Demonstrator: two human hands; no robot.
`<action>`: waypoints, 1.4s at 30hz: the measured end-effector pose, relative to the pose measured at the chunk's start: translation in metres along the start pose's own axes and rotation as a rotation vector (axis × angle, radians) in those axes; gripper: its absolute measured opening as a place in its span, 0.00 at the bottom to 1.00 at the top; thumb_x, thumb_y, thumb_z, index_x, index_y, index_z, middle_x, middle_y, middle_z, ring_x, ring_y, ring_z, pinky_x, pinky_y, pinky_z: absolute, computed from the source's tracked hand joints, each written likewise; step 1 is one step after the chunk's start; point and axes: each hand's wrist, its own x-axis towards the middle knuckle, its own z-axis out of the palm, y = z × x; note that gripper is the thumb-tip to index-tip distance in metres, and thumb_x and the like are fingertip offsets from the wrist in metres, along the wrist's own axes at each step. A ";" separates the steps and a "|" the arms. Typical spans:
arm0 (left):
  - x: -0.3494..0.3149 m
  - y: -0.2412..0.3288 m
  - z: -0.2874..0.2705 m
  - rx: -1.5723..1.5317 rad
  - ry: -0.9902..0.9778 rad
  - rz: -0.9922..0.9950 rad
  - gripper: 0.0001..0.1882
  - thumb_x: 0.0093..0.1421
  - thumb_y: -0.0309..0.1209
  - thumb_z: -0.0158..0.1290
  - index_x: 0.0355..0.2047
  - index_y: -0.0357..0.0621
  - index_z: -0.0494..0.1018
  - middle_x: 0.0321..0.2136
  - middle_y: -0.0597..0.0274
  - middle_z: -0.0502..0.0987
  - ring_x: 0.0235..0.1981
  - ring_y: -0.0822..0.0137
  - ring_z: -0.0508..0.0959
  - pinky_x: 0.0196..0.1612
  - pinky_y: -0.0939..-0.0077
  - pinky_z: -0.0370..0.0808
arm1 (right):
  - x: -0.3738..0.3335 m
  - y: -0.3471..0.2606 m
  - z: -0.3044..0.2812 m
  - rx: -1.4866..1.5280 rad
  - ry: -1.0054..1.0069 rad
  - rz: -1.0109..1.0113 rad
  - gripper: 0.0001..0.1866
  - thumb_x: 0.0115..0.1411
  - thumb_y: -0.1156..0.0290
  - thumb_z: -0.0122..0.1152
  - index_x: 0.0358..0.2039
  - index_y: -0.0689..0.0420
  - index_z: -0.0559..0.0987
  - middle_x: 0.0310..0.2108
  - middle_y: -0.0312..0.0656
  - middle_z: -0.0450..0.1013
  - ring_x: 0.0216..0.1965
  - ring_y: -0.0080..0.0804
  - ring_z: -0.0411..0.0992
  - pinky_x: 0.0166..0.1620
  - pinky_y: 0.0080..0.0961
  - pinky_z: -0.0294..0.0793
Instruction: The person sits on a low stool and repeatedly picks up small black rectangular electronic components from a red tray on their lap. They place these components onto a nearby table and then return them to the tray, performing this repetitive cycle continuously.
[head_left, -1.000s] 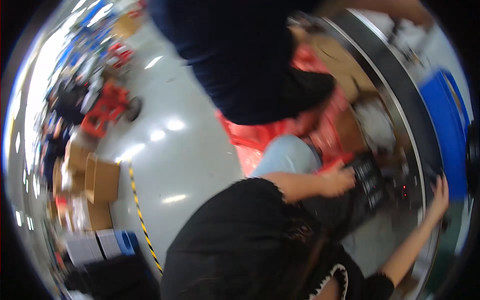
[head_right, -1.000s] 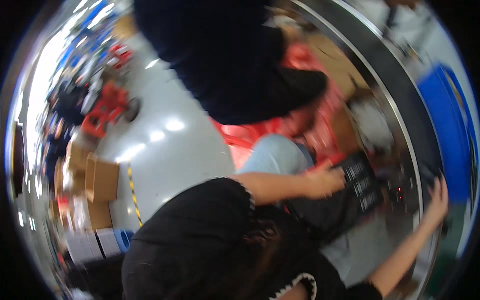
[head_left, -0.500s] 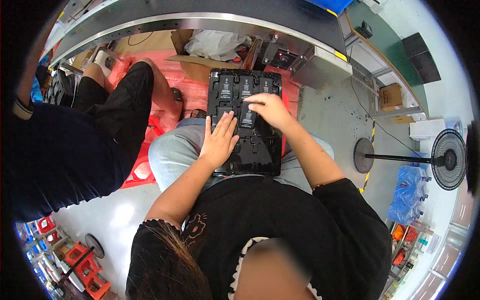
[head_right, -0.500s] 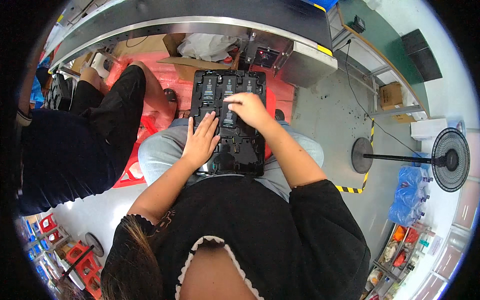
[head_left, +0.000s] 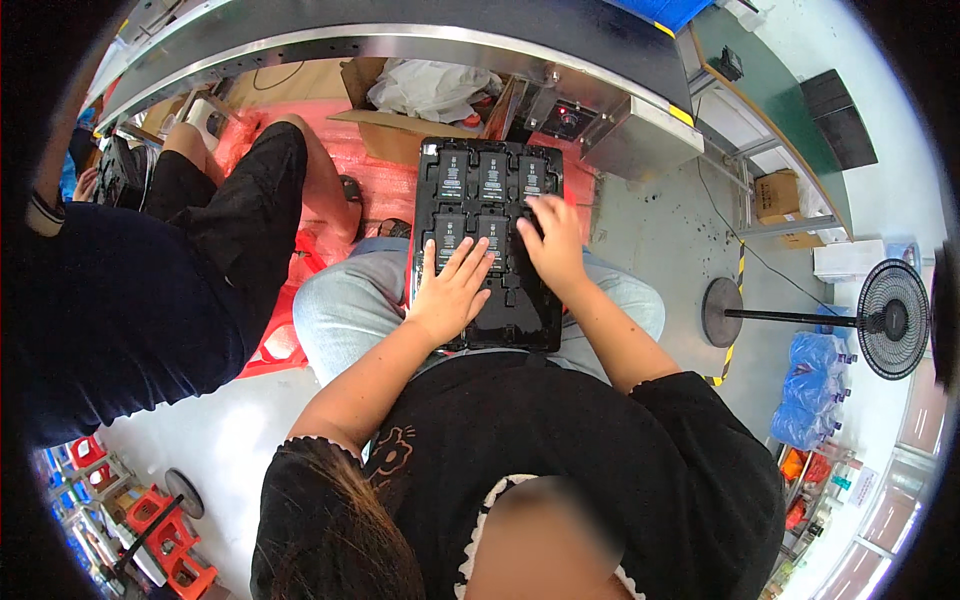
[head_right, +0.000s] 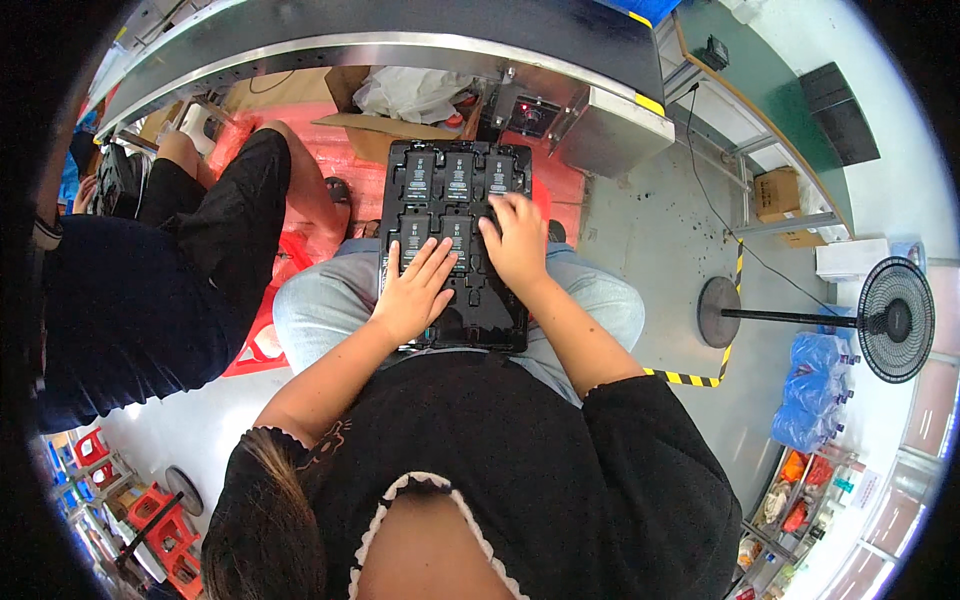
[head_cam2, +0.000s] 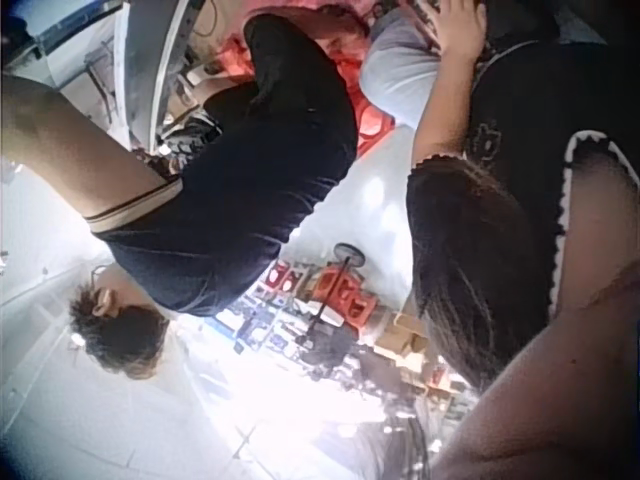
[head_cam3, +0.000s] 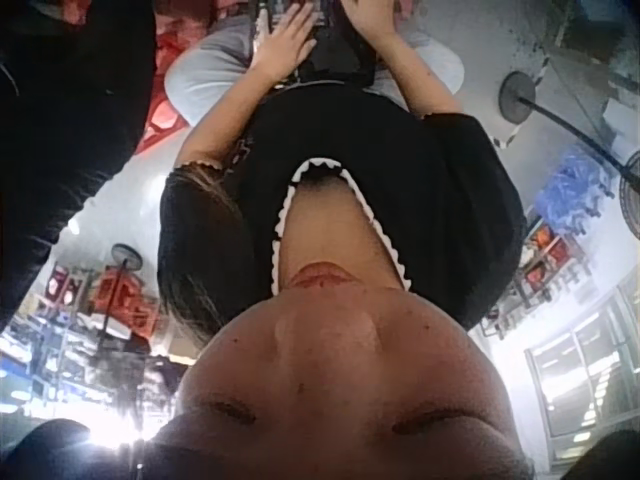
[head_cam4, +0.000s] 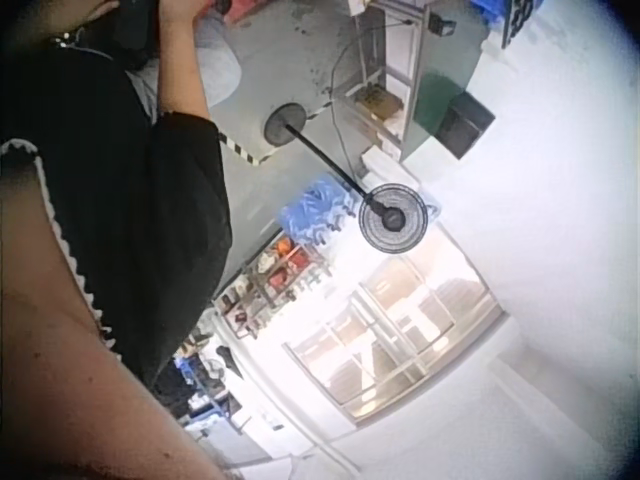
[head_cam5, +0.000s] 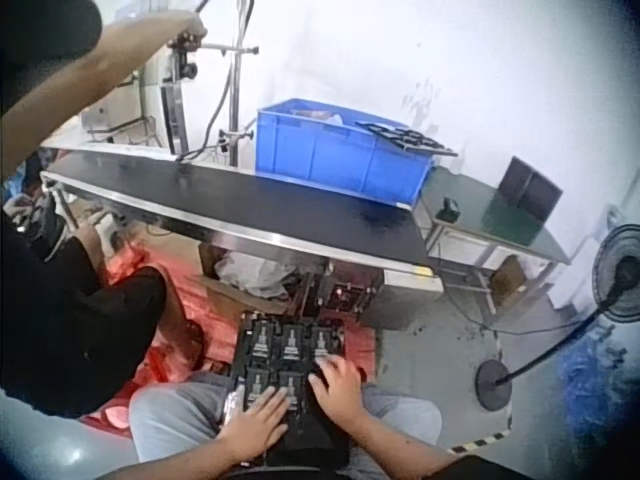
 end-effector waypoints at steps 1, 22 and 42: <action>0.001 0.001 0.001 0.007 0.010 0.001 0.30 0.64 0.45 0.46 0.64 0.48 0.59 0.67 0.62 0.54 0.69 0.62 0.51 0.66 0.36 0.40 | -0.009 0.004 0.003 -0.056 -0.013 -0.034 0.19 0.54 0.68 0.63 0.46 0.58 0.77 0.49 0.47 0.70 0.52 0.48 0.66 0.54 0.40 0.64; -0.006 -0.004 -0.004 -0.242 0.253 -0.268 0.36 0.61 0.46 0.50 0.66 0.47 0.54 0.68 0.45 0.47 0.69 0.44 0.47 0.66 0.40 0.41 | -0.031 0.011 0.011 -0.066 -0.059 -0.104 0.20 0.59 0.65 0.56 0.50 0.62 0.75 0.61 0.53 0.61 0.63 0.54 0.57 0.63 0.49 0.55; 0.001 -0.021 0.021 -0.551 0.277 -0.832 0.33 0.65 0.43 0.46 0.62 0.34 0.53 0.53 0.33 0.67 0.55 0.38 0.68 0.57 0.53 0.66 | -0.029 0.006 0.008 -0.044 -0.016 -0.118 0.20 0.57 0.64 0.59 0.48 0.61 0.75 0.59 0.52 0.63 0.61 0.52 0.60 0.62 0.47 0.58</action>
